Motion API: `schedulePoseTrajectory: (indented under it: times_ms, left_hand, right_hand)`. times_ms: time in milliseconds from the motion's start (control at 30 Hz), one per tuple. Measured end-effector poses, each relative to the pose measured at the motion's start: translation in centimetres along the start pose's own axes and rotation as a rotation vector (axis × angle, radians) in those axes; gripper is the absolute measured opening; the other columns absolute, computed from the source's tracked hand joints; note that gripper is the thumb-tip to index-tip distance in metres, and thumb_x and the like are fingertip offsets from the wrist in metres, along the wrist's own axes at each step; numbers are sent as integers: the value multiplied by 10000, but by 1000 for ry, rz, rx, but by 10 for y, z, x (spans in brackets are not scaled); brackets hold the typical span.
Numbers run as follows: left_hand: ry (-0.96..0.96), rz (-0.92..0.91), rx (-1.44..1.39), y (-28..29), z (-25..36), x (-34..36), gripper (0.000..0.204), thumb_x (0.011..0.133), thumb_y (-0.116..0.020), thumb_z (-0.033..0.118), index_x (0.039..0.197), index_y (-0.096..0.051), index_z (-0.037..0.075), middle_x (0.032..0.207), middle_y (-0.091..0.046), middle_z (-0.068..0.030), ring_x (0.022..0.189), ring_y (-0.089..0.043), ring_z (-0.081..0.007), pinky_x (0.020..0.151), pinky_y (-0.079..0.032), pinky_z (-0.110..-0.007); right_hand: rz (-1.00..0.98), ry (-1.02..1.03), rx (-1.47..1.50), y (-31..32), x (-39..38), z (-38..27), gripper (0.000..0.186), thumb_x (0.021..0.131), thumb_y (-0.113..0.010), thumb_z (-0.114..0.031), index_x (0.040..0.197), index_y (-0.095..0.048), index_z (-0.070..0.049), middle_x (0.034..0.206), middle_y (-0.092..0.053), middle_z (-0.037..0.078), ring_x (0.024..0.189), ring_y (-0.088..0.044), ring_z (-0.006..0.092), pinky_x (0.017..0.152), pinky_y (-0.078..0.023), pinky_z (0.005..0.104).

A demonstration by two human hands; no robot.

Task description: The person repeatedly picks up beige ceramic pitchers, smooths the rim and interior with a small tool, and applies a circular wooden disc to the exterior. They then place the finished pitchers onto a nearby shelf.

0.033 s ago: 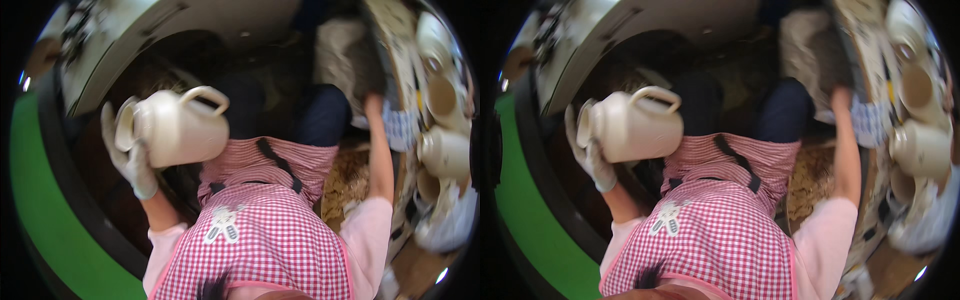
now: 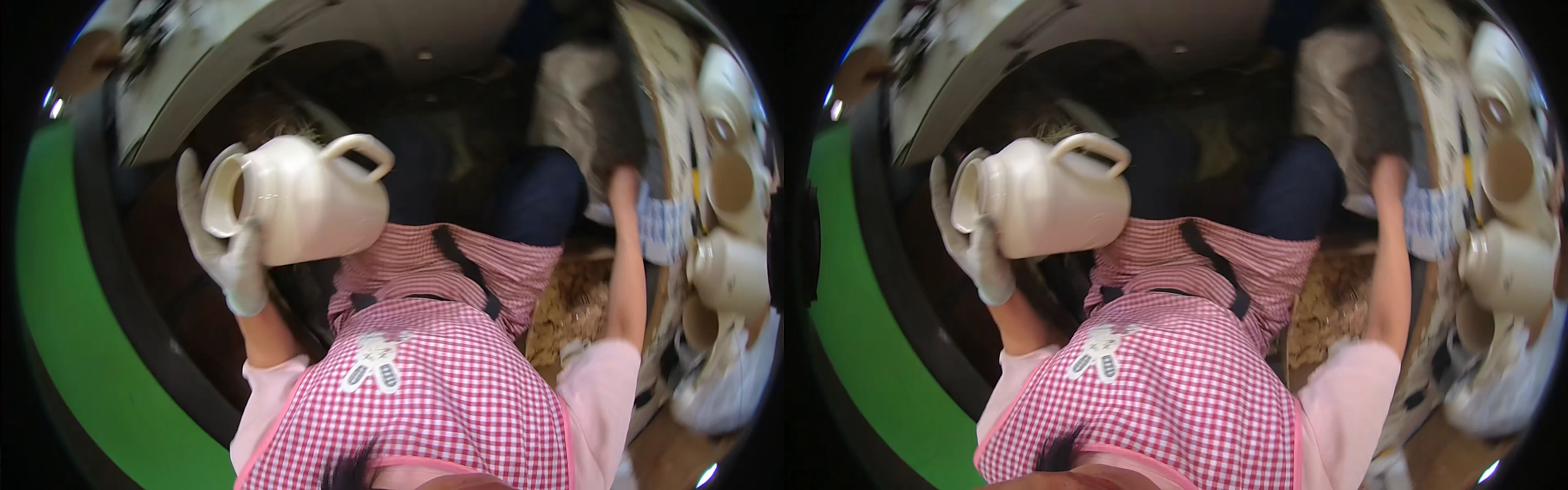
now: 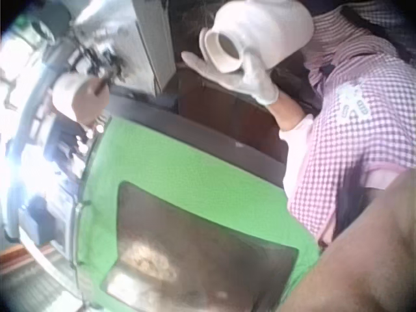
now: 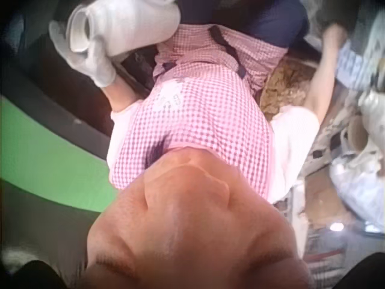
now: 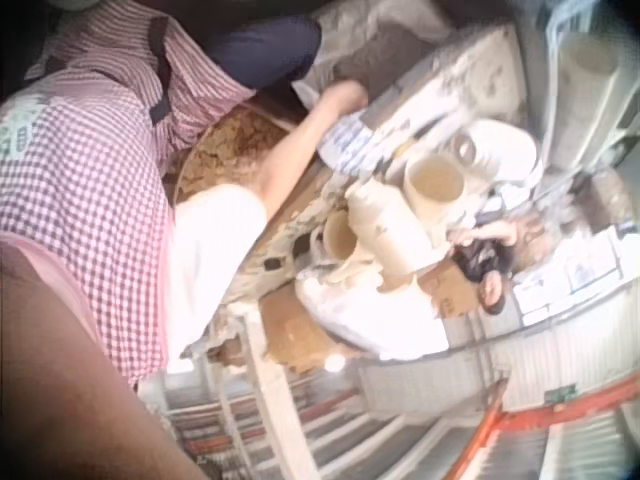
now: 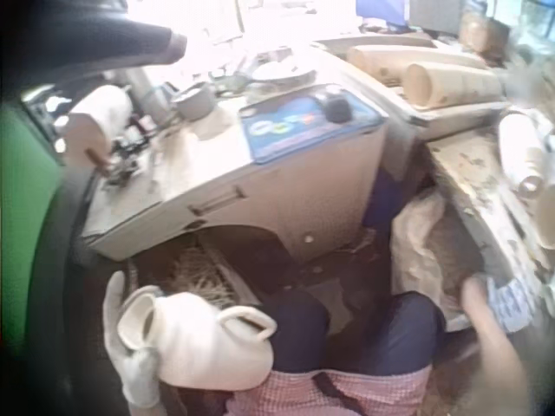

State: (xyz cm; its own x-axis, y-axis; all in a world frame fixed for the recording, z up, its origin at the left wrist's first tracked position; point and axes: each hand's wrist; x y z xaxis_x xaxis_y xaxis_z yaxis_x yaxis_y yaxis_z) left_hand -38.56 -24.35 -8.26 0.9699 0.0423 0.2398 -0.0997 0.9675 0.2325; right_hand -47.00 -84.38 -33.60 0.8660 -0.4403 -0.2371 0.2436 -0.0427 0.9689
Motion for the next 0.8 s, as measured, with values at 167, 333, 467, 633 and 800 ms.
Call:
schedulePoseTrajectory:
  times_ms: [167, 333, 467, 633, 800]
  left_hand:
    - [-344, -221, 224, -10, 19, -10, 1212, 679, -940, 201, 1616, -205, -28, 1357, -608, -268, 1226, -641, -340, 1059, -510, -444]
    - [-599, -309, 255, -33, 9, -15, 1188, 670, -951, 183, 1598, -246, -45, 1260, -683, -177, 1148, -680, -313, 1001, -518, -421]
    - [-659, -306, 351, -35, 17, -33, 1134, 623, -958, 219, 1539, -359, -82, 1229, -706, -116, 1129, -683, -323, 953, -527, -429]
    - [-736, -305, 399, -35, 25, -48, 1083, 596, -965, 232, 1499, -447, -65, 1254, -687, -130, 1171, -661, -333, 1018, -507, -457]
    - [-671, -289, 347, -25, 18, -49, 1038, 601, -969, 255, 1469, -485, -48, 1249, -687, -152, 1162, -664, -356, 1033, -507, -475]
  right_hand:
    - [-64, 130, 1630, 129, -88, -113, 306, 1007, -654, -179, 1287, -675, -59, 1208, -718, 190, 1101, -717, 238, 872, -593, 360]
    - [-311, 700, 1765, 237, -189, -249, 405, 1006, -616, -23, 1409, -609, -52, 1288, -693, 178, 1064, -739, 241, 749, -632, 284]
    - [11, 1029, 1264, 265, -216, -303, 364, 858, -649, 117, 1188, -727, -15, 1250, -706, 169, 1009, -751, 272, 765, -615, 316]
    - [141, 983, 745, 257, -237, -315, 314, 823, -690, 15, 1128, -740, -42, 1161, -718, 120, 915, -744, 279, 754, -610, 346]
    - [367, 1089, 532, 250, -240, -324, 316, 825, -718, -95, 1140, -738, -99, 1079, -734, 65, 860, -744, 218, 680, -603, 332]
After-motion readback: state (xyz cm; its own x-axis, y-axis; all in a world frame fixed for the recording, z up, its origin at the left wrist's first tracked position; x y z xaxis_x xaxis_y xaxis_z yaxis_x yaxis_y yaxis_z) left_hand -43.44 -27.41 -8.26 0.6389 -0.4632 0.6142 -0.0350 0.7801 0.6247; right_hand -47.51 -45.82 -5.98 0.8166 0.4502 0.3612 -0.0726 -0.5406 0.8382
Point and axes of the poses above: each hand's wrist, its own x-axis towards the middle knuckle, its own y-axis out of the back of the hand, z = x × y
